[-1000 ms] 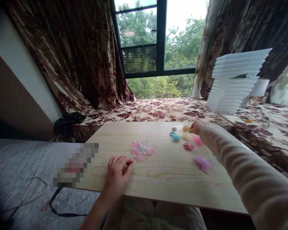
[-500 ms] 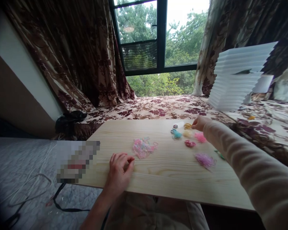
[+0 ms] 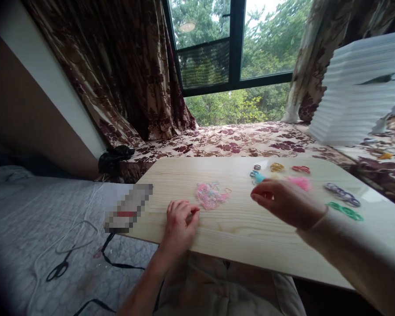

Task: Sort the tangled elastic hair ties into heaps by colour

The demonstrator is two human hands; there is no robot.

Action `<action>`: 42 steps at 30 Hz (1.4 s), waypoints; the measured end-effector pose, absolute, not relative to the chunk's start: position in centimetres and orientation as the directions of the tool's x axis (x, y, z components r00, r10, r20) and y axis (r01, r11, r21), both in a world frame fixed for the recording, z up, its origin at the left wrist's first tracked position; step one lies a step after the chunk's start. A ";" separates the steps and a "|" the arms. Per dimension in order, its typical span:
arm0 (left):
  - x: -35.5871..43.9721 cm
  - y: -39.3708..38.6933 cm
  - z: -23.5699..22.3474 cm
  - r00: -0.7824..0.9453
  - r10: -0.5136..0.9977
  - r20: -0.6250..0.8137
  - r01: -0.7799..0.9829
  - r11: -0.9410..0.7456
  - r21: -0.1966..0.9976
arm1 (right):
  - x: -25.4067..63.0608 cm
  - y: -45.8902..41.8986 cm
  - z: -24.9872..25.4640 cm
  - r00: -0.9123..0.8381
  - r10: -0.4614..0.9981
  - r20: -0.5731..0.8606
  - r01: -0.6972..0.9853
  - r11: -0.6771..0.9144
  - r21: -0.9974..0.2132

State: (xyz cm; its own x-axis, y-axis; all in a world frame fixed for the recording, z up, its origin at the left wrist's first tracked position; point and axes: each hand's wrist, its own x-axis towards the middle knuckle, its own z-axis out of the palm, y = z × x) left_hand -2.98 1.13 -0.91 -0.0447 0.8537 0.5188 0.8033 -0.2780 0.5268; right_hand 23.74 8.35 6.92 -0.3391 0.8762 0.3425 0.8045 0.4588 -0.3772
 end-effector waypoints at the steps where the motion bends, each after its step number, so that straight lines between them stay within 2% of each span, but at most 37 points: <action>1: -3.0 1.1 -0.9 -0.043 0.855 0.517 0.803 -0.279 0.527 | 22.9 7.3 6.1 -0.405 0.864 0.298 0.748 0.501 -0.435; 5: -3.0 1.1 -0.9 -0.034 0.858 0.513 0.804 -0.281 0.524 | 19.7 5.6 2.9 -0.407 0.860 0.308 0.644 0.510 -0.571; 14: -3.0 1.4 -0.9 -0.036 0.864 0.503 0.814 -0.267 0.516 | 16.1 8.2 -0.4 -0.322 0.848 0.421 0.580 0.528 -0.620; 20: -3.5 1.9 -0.3 -0.042 0.891 0.453 0.829 -0.222 0.514 | 16.1 7.6 -0.8 -0.350 0.827 0.440 0.612 0.557 -0.562; 26: -4.3 4.3 0.9 -0.036 0.877 0.479 0.898 -0.182 0.401 | 15.9 7.5 -0.5 -0.372 0.809 0.455 0.640 0.579 -0.505; 32: -4.2 6.6 1.4 0.031 0.879 0.476 0.924 -0.207 0.321 | 15.9 7.5 -0.7 -0.373 0.810 0.452 0.648 0.576 -0.498; 42: -4.2 7.2 0.5 0.062 0.891 0.449 0.932 -0.212 0.292 | 15.8 7.4 -0.5 -0.387 0.802 0.456 0.647 0.588 -0.485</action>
State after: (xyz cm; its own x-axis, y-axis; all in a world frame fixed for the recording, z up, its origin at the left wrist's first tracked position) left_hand -4.18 7.23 0.52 0.0620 0.8911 0.4495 0.9325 -0.2123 0.2923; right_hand 15.84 7.42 -0.54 -0.3867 0.8017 0.4558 0.6473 0.5880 -0.4850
